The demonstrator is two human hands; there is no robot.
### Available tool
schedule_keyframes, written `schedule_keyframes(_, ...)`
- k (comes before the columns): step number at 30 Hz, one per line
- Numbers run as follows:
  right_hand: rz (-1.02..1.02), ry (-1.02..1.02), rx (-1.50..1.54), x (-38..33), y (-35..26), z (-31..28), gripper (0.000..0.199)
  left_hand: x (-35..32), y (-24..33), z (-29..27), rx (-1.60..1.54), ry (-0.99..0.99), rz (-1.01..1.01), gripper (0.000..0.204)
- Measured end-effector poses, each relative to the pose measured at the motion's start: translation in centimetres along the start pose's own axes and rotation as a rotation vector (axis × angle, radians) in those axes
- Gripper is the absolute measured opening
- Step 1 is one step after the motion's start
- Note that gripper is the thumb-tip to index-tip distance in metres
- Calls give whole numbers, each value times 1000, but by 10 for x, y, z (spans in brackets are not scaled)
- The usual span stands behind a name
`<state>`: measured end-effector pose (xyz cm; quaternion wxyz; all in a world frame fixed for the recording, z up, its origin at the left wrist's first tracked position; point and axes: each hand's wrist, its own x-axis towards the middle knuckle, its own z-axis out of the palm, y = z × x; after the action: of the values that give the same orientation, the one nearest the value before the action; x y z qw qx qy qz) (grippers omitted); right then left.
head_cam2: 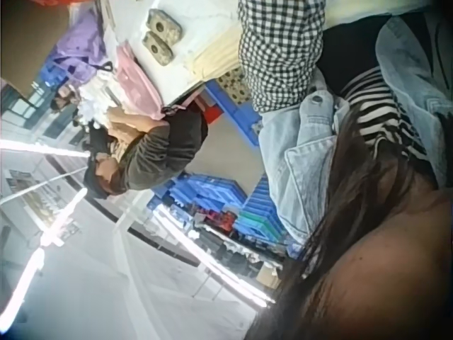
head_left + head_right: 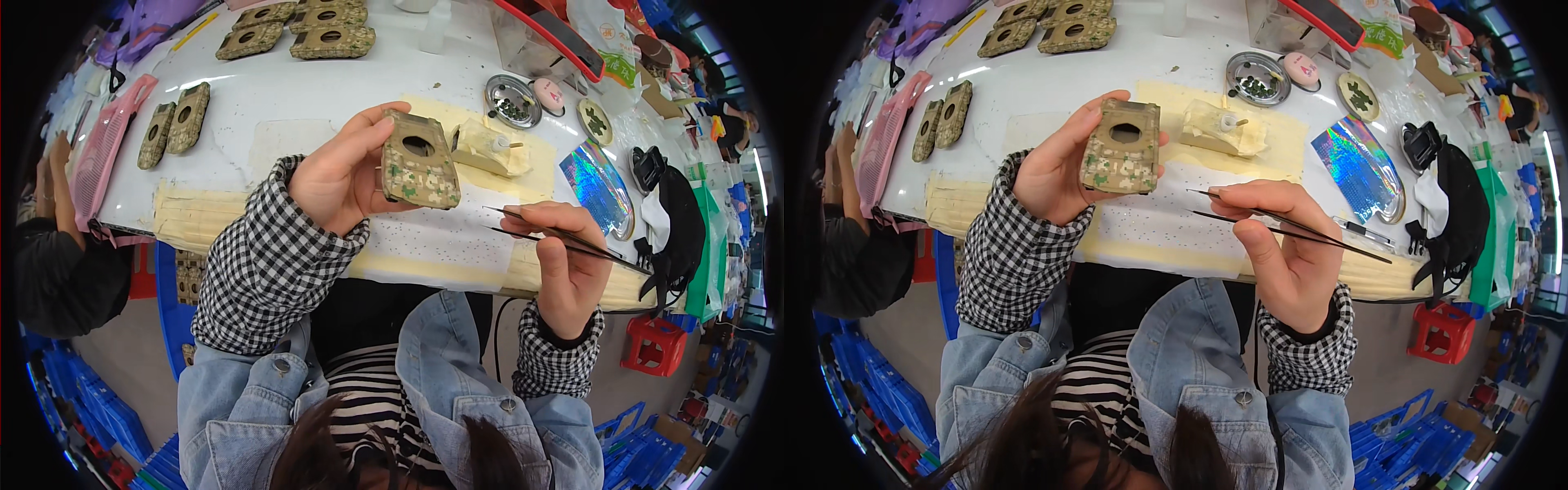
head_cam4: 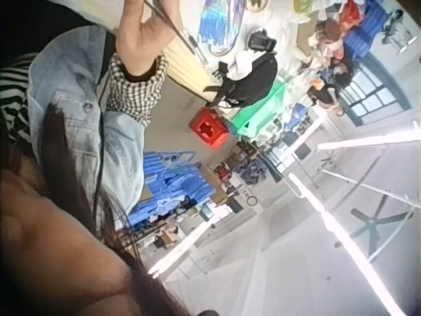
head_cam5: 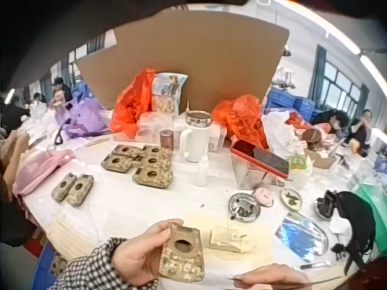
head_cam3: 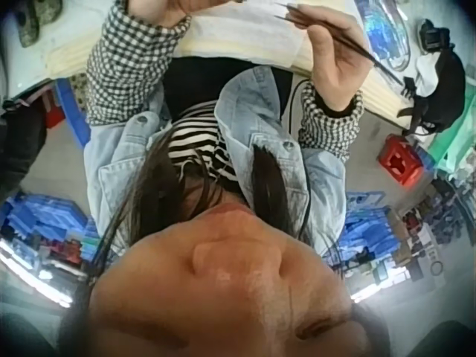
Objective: Painting camouflage markings onto small toy tank models using a fine brush.
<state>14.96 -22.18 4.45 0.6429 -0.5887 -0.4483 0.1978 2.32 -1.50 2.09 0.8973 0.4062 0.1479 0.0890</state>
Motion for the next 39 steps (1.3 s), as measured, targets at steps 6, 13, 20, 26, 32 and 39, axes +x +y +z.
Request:
schedule_keyframes(6, 26, -107, 143, 21, -16, 13, 22, 1, -3, -1, 19, -37, -8, 39)
schedule_keyframes(13, 55, -95, 211, 28, -12, 26, 21, -1, -1, 2, -20, -42, -15, 39)
schedule_keyframes(20, -21, -34, 75, 26, -9, 32, 27, -3, 0, 1, -23, -35, 5, 39)
schedule_keyframes(26, -62, 88, 157, 23, -4, 33, 19, -3, 0, 5, -16, -51, 40, 39)
schedule_keyframes(32, -143, 184, -108, 38, -3, 25, 13, -3, -5, 4, 0, -285, 6, 31)
schedule_keyframes(39, -144, 172, -153, 41, 5, 30, 12, -5, -3, 4, 134, -250, -89, 28)
